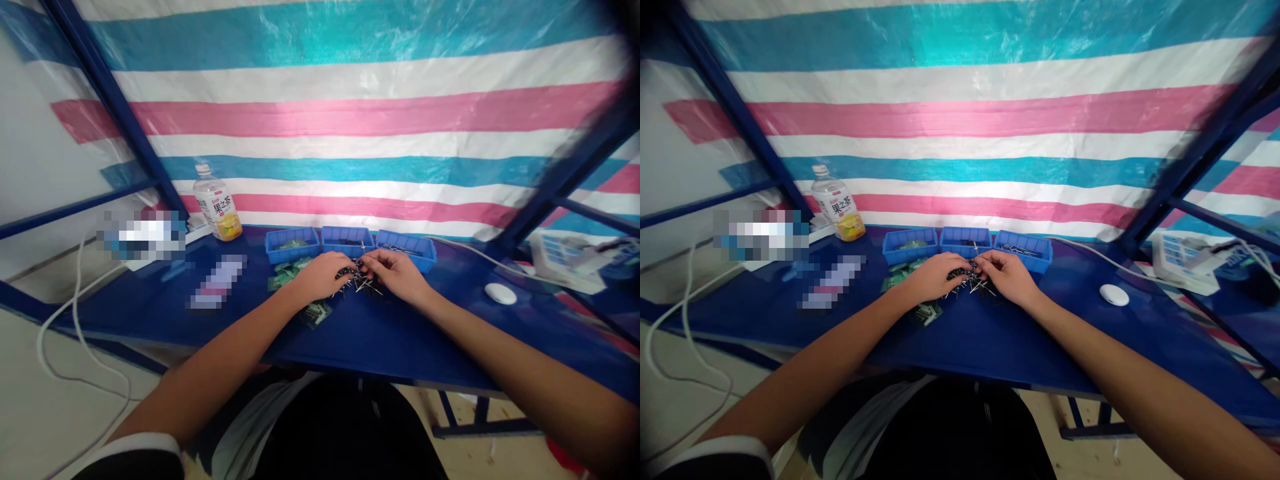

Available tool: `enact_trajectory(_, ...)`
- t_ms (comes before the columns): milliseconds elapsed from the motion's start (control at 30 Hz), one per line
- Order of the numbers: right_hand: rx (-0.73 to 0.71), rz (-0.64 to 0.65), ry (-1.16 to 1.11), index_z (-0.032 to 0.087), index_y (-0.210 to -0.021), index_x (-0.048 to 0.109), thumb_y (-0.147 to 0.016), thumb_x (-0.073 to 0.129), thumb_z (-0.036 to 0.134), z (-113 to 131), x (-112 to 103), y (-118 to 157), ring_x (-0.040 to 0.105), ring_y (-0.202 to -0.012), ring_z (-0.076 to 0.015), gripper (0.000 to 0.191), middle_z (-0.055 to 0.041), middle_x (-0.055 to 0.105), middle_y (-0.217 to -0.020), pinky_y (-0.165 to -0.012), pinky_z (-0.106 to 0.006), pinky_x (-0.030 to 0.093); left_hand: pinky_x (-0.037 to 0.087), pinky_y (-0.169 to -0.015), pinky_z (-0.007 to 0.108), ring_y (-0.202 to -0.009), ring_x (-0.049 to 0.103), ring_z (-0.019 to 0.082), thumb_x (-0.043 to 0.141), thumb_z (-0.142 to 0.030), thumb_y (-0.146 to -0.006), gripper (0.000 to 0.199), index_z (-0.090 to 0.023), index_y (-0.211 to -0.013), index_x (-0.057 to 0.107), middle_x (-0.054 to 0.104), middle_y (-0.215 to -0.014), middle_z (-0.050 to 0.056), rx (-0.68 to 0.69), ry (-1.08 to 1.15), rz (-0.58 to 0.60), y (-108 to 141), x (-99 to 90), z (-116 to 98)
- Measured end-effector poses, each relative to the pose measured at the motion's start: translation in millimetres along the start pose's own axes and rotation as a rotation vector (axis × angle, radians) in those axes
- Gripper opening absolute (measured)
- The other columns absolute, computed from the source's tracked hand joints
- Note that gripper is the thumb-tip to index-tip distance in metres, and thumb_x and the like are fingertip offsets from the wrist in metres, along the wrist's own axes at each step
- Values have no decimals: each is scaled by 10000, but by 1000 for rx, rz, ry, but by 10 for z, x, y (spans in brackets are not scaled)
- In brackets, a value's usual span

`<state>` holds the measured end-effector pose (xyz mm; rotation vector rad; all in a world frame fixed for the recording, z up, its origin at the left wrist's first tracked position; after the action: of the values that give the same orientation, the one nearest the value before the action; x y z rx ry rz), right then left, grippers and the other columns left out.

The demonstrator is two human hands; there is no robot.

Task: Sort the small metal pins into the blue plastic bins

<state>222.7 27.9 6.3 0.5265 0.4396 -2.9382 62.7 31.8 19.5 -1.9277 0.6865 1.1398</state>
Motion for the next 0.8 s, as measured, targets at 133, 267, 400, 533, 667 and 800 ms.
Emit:
enact_trajectory(133,113,-29,-167,217,-970,756,-918,741,637,-82,-10,7,650,-691,-142,424,-52,765,-882,-520,-237,446,545,-1077,439,-1189,698,266,603,-237,-1044,258,-207,-1256,747,767,-1249,85,-16,-15,-8,3,-8,22)
enact_trajectory(267,166,-105,-363,226,-966,738,-851,821,614,-112,-57,21,614,-644,-135,413,-47,739,-846,-428,-205,351,571,-1035,431,-1126,725,251,618,-246,-1038,246,-216,-1239,757,779,-1217,72,-34,-24,-33,3,-13,59)
enact_trajectory(400,192,-236,-494,225,-959,724,-830,856,567,-125,-161,34,599,-608,-138,388,-48,725,-804,-391,-205,332,581,-1015,423,-1092,741,246,645,-247,-1026,223,-209,-1207,769,790,-1212,61,-55,-18,-59,1,-28,82)
enact_trajectory(533,277,-307,-575,209,-910,682,-836,840,603,-202,-224,53,605,-572,-140,431,-46,718,-746,-368,-203,300,586,-1016,427,-1090,749,247,659,-229,-1014,207,-205,-1186,773,797,-1211,56,-74,-9,-59,0,-43,81)
enact_trajectory(667,246,-237,-359,213,-862,664,-913,716,692,-178,-228,60,575,-509,-143,485,-50,713,-704,-388,-238,304,589,-1019,436,-1094,754,253,664,-220,-1008,202,-201,-1181,766,801,-1208,55,-76,-2,-65,-2,-56,76)
enact_trajectory(800,-152,-104,207,237,-966,739,-1005,670,494,153,-114,65,712,-781,-229,269,-67,778,-886,-705,-378,565,592,-1023,442,-1119,753,265,676,-223,-992,259,-194,-1244,729,797,-1217,71,-75,20,-84,1,-62,78)
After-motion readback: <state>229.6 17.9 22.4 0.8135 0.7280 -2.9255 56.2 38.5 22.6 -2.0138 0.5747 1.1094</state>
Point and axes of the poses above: each hand's wrist, its own y-axis away from the middle knuckle, its own x-axis out of the palm, z = x × y, the point moved 8 cm from there along -y, towards the middle knuckle
